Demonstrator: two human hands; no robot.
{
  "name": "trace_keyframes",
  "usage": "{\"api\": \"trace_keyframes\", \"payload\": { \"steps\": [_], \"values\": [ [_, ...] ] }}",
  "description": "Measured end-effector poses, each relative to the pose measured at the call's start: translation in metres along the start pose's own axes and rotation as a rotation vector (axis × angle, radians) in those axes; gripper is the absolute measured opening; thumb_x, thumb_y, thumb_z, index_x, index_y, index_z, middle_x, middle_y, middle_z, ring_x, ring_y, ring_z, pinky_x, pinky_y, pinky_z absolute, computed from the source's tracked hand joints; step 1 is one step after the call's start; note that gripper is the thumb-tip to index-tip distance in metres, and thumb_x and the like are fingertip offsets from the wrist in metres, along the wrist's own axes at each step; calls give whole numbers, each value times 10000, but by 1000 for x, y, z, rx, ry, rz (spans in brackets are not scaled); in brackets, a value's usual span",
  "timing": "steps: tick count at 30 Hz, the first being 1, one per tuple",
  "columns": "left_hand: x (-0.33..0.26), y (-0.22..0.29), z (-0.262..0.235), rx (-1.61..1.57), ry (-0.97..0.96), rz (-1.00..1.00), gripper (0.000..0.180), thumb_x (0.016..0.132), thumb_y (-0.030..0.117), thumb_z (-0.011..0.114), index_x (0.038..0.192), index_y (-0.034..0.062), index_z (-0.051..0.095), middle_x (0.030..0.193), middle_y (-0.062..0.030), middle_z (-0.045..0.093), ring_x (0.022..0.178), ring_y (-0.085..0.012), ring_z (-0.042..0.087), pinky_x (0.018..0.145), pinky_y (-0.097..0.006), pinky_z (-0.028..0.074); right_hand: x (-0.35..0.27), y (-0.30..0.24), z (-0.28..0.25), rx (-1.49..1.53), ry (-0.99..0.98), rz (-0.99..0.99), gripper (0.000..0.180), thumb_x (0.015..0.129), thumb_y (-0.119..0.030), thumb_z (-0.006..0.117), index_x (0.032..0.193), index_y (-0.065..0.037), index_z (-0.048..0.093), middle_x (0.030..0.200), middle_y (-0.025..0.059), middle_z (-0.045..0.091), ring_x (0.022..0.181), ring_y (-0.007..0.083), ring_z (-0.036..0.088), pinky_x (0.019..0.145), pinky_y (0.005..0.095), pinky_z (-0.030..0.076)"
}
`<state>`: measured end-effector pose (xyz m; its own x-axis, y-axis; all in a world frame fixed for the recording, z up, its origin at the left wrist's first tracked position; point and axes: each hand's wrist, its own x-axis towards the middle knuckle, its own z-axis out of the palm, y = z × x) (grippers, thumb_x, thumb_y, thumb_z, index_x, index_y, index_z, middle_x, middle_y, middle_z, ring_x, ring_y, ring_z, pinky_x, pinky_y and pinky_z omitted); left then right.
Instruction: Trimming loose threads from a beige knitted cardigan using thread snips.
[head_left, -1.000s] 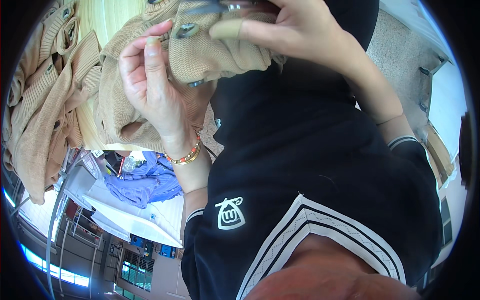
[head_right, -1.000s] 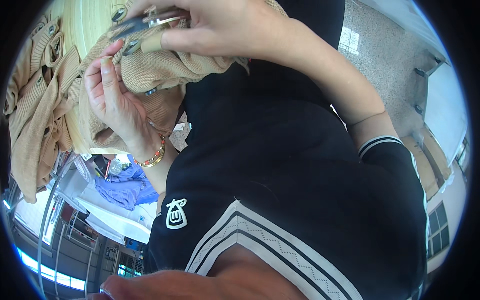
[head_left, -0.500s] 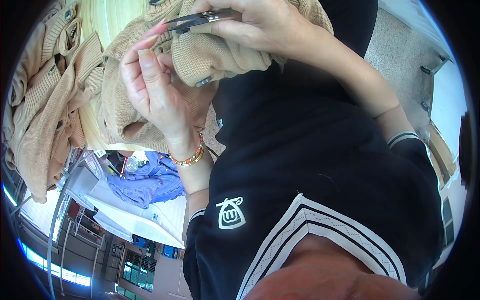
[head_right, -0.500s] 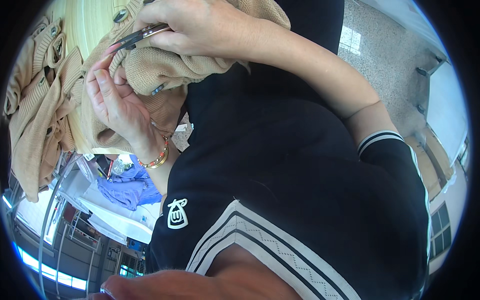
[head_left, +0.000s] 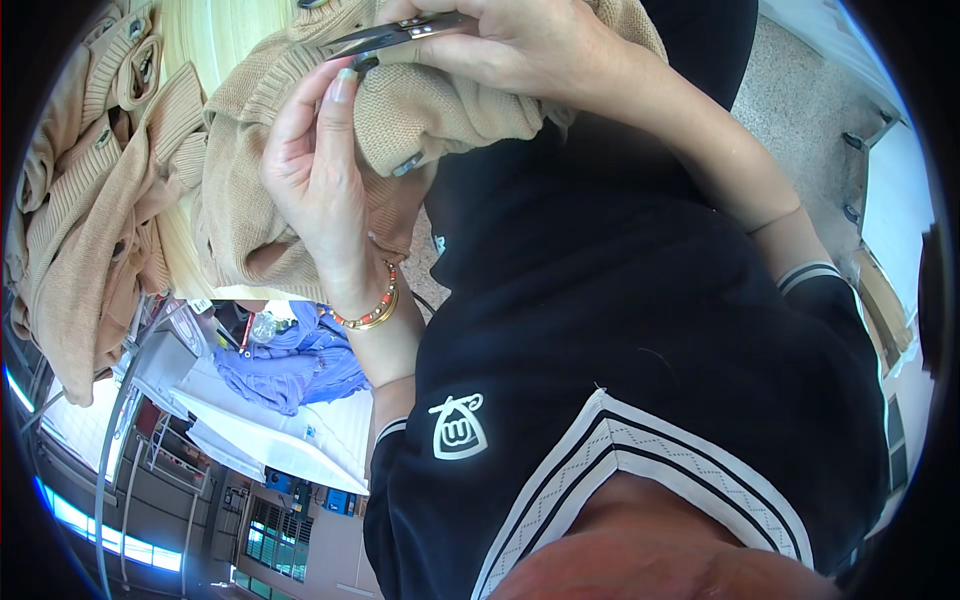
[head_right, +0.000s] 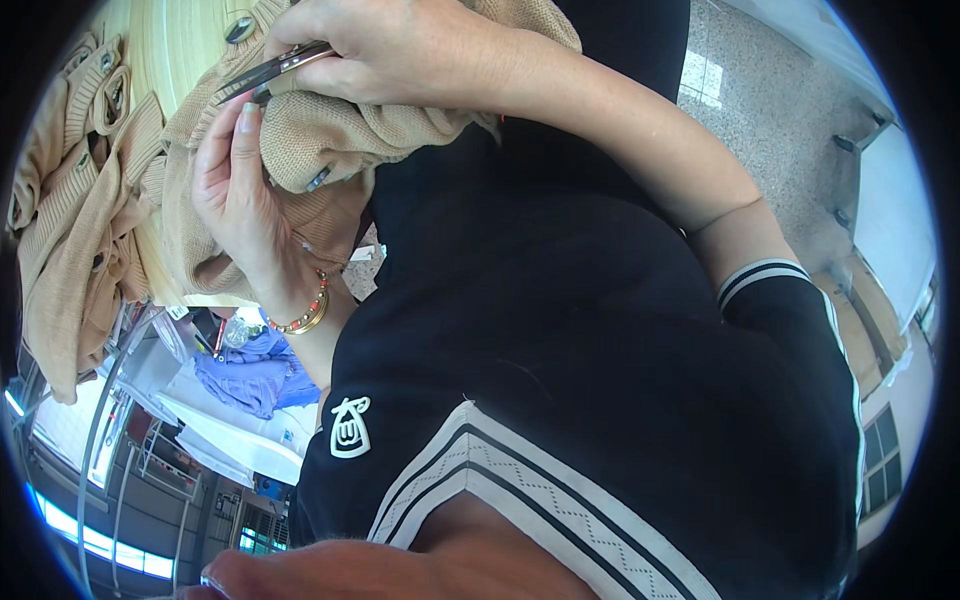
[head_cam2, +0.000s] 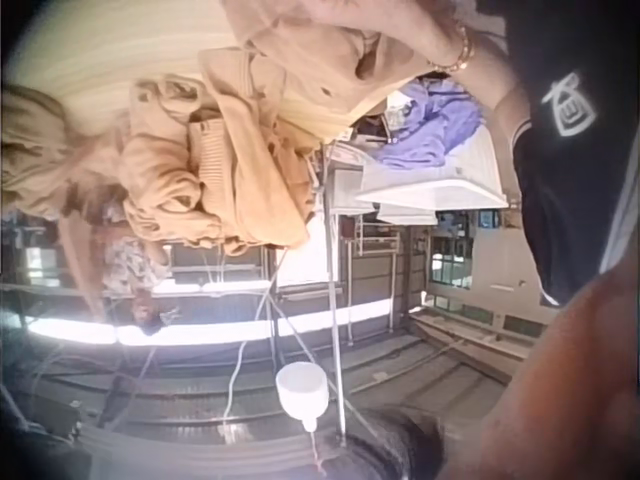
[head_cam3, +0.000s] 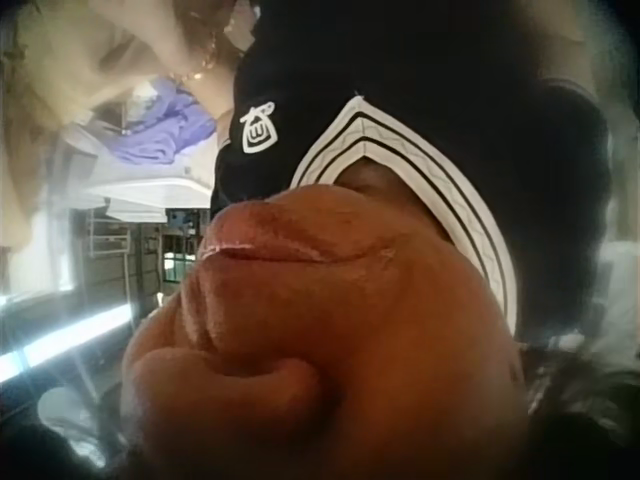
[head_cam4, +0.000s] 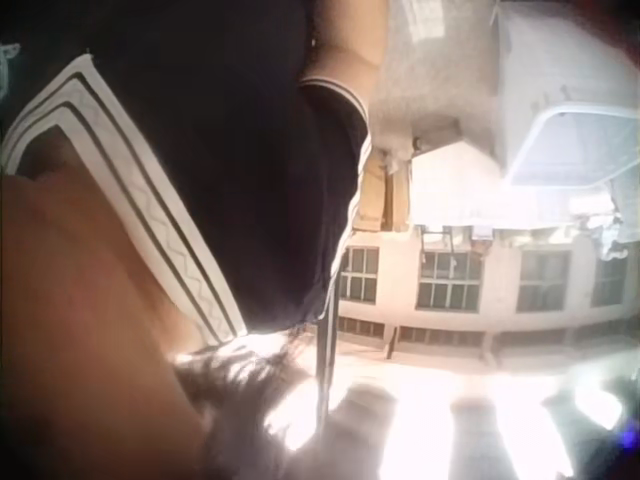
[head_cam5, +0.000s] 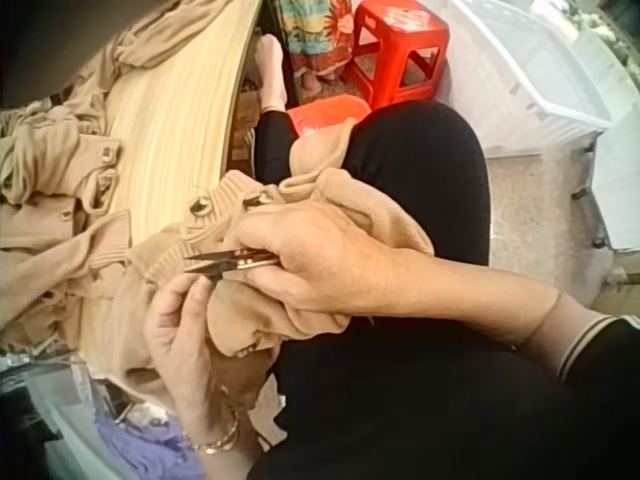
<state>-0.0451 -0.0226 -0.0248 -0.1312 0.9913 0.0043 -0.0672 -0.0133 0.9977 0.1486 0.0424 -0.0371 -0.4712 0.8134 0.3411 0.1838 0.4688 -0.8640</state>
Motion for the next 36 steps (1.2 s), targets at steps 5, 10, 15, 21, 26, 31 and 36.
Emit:
{"api": "trace_keyframes", "payload": {
  "steps": [5,10,15,21,26,31,36],
  "values": [
    [0,1,2,66,-21,72,174,997,-9,625,1144,-69,696,1063,-74,704,984,-91,633,901,-216,497,1,-3,-4,-6,-4,-39,151,876,-91,650,968,28,642,861,177,667,787,332,660,724,393,514],
    [-4,3,8,120,32,135,156,1004,-1,616,1120,-64,699,1069,-76,702,972,-91,636,883,-220,502,0,-31,-18,-13,70,-108,246,895,-145,677,1102,-14,659,915,141,681,843,312,660,781,370,494],
    [-6,8,10,233,51,185,179,1010,-11,598,1153,-76,683,1083,-114,710,984,-117,647,913,-243,511,-12,-12,-31,-435,51,-321,323,898,-218,705,1186,-73,683,933,87,684,861,252,637,783,340,446],
    [-6,10,10,347,58,235,172,1009,-9,600,1139,-78,689,1075,-112,713,976,-110,645,897,-235,511,-17,-11,-31,-634,83,-466,318,866,-231,722,1154,-98,715,929,61,674,815,239,610,779,365,429],
    [-8,10,16,216,105,161,150,991,8,636,1105,-44,719,1087,-81,688,973,-108,647,878,-235,507,-14,-10,-31,-676,37,-458,295,872,-234,711,1138,-107,719,936,60,678,870,231,642,804,376,428],
    [-7,10,11,239,72,161,155,992,4,636,1114,-48,716,1089,-82,687,993,-110,647,888,-233,511,-14,-14,-31,-653,19,-418,268,889,-240,703,1126,-115,725,929,61,677,891,227,654,818,373,435],
    [-7,11,13,157,52,126,155,986,-6,639,1111,-54,717,1087,-84,691,987,-111,643,892,-237,504,-12,-19,-32,-670,-29,-400,236,903,-240,701,1099,-113,735,895,44,671,879,219,653,804,361,432]
  ]
}}
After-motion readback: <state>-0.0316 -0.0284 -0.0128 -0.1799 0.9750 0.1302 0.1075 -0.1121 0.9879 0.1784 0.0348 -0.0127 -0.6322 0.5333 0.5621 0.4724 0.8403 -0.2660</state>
